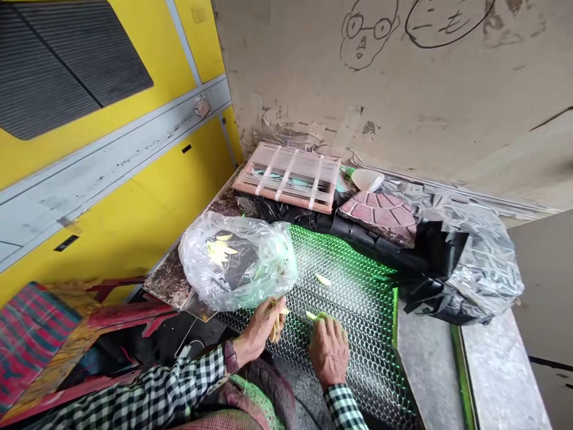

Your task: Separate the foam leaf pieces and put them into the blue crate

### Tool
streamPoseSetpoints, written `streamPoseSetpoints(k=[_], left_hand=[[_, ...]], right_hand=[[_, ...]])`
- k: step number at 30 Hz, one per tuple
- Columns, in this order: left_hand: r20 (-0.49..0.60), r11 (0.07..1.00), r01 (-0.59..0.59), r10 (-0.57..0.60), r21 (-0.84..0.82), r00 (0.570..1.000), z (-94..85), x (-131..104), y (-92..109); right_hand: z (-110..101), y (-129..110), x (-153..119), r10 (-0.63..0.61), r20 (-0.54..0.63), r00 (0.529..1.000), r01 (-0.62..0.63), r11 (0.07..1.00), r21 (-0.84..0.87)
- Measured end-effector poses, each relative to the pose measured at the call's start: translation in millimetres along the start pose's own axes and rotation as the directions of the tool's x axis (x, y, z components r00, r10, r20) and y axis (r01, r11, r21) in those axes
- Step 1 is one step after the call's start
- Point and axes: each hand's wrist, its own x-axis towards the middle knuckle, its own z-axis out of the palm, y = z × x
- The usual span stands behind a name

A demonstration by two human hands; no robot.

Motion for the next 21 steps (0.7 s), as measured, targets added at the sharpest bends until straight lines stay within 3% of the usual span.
streamPoseSetpoints(k=[2,4,7,9,12,15,18,21], left_hand=[[0.070,0.996,0.061,-0.057,-0.058,0.996,-1.5,-2.6,3.6],[0.157,0.992,0.110,-0.099,-0.059,0.983,-2.1,-6.5,8.4],[0.232,0.989,0.146,-0.149,0.027,0.961,-0.8,-12.7,13.1],[0.239,0.987,0.138,-0.153,0.078,0.959,0.7,-15.2,12.8],[0.270,0.987,0.120,-0.146,0.111,0.952,0.2,-14.6,7.4],[0.237,0.988,0.130,-0.146,0.085,0.960,-5.4,-11.1,0.4],[0.164,0.992,0.102,-0.113,0.069,0.980,-12.3,-9.3,-3.8],[0.135,0.995,0.104,-0.102,-0.004,0.986,-14.2,-10.9,-3.6]], right_hand=[[-9.2,-12.2,2.4,0.027,-0.006,1.000,-0.026,0.998,0.060],[-23.5,-30.4,6.5,0.124,0.014,0.992,-0.124,0.962,0.245],[-43.8,-60.0,12.9,0.215,0.229,0.949,-0.311,0.757,0.575],[-50.2,-73.9,15.2,0.207,0.343,0.916,-0.392,0.647,0.654],[-46.3,-75.5,14.0,0.253,0.391,0.885,-0.464,0.547,0.697],[-35.0,-54.4,10.5,0.389,0.443,0.808,-0.586,0.448,0.675],[-29.3,-28.0,11.0,0.488,0.458,0.743,-0.669,0.558,0.491],[-35.7,-19.9,14.8,0.538,0.317,0.781,-0.622,0.715,0.320]])
